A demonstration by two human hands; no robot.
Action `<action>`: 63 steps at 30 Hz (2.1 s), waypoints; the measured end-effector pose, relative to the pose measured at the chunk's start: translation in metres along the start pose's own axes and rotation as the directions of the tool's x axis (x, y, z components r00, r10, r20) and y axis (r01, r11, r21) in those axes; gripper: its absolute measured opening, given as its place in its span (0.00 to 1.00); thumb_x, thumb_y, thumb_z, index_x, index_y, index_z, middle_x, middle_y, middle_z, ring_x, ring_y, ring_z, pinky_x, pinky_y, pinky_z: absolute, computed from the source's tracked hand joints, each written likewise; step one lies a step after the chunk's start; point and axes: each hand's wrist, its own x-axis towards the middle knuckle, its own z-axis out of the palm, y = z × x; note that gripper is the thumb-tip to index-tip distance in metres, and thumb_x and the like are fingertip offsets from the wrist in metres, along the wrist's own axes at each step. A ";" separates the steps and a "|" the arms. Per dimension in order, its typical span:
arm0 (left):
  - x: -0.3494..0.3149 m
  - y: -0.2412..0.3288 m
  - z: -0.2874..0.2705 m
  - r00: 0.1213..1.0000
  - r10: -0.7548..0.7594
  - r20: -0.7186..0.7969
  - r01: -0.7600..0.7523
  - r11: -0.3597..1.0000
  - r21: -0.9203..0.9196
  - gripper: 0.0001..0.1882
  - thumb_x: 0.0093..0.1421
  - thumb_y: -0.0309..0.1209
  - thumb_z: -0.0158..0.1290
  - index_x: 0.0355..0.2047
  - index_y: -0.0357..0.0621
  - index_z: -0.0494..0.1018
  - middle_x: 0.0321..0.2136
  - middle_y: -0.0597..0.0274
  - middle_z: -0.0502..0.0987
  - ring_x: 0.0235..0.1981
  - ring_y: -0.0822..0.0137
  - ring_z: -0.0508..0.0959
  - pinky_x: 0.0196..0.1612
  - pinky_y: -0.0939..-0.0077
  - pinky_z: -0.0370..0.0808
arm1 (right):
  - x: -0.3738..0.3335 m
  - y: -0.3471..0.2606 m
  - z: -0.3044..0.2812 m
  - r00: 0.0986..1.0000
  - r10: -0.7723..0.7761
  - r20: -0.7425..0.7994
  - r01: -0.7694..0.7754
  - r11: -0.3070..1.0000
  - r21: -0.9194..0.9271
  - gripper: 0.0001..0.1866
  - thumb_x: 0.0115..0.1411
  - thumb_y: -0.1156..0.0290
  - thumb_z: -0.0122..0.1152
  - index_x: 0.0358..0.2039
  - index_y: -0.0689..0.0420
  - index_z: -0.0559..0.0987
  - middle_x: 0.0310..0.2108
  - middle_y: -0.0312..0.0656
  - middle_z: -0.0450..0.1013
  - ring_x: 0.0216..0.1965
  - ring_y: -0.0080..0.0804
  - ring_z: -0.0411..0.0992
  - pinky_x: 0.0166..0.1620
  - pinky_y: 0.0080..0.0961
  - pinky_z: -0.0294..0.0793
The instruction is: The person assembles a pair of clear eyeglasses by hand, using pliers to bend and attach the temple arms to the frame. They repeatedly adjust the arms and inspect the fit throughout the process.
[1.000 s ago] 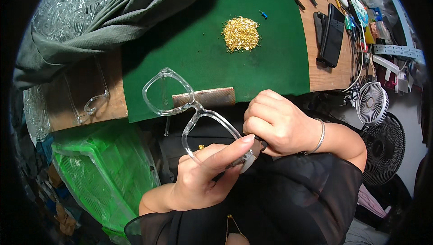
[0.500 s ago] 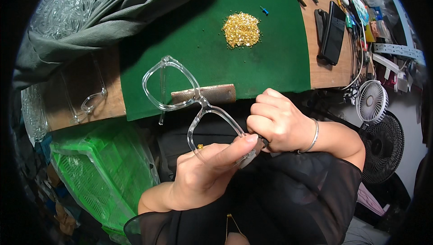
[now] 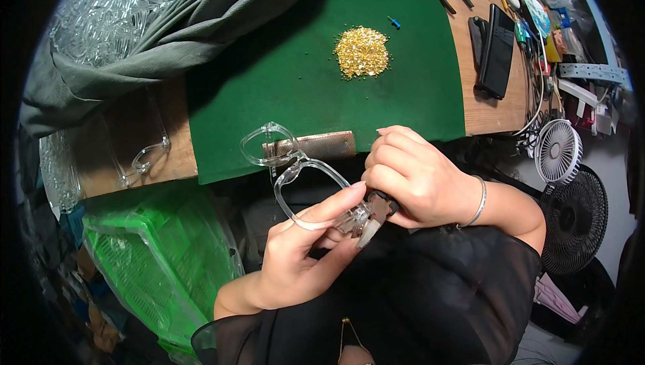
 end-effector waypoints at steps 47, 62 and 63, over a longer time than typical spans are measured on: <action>-0.008 0.034 -0.012 0.982 0.147 -0.117 -0.169 0.963 -0.209 0.18 0.48 0.10 0.54 0.41 0.29 0.70 0.34 0.49 0.75 0.32 0.68 0.78 0.33 0.82 0.78 | -0.021 0.038 0.007 0.919 0.392 -0.036 -0.360 0.874 0.326 0.10 0.46 0.76 0.63 0.29 0.59 0.72 0.24 0.43 0.68 0.26 0.39 0.68 0.30 0.28 0.67; 0.016 -0.004 -0.025 0.893 0.439 -0.103 -0.445 0.894 -0.045 0.21 0.41 0.13 0.60 0.40 0.33 0.73 0.53 0.39 0.62 0.31 0.69 0.77 0.34 0.80 0.74 | -0.006 0.075 0.028 0.837 0.477 -0.268 -0.526 0.837 -0.153 0.10 0.46 0.73 0.60 0.31 0.57 0.73 0.26 0.43 0.68 0.32 0.42 0.68 0.35 0.35 0.65; 0.016 -0.005 -0.029 0.891 0.446 -0.084 -0.448 0.894 -0.015 0.20 0.43 0.13 0.60 0.39 0.33 0.72 0.53 0.38 0.62 0.31 0.69 0.77 0.36 0.79 0.74 | -0.006 0.075 0.029 0.832 0.481 -0.276 -0.534 0.829 -0.166 0.10 0.46 0.73 0.60 0.31 0.57 0.73 0.26 0.43 0.68 0.32 0.42 0.69 0.35 0.35 0.64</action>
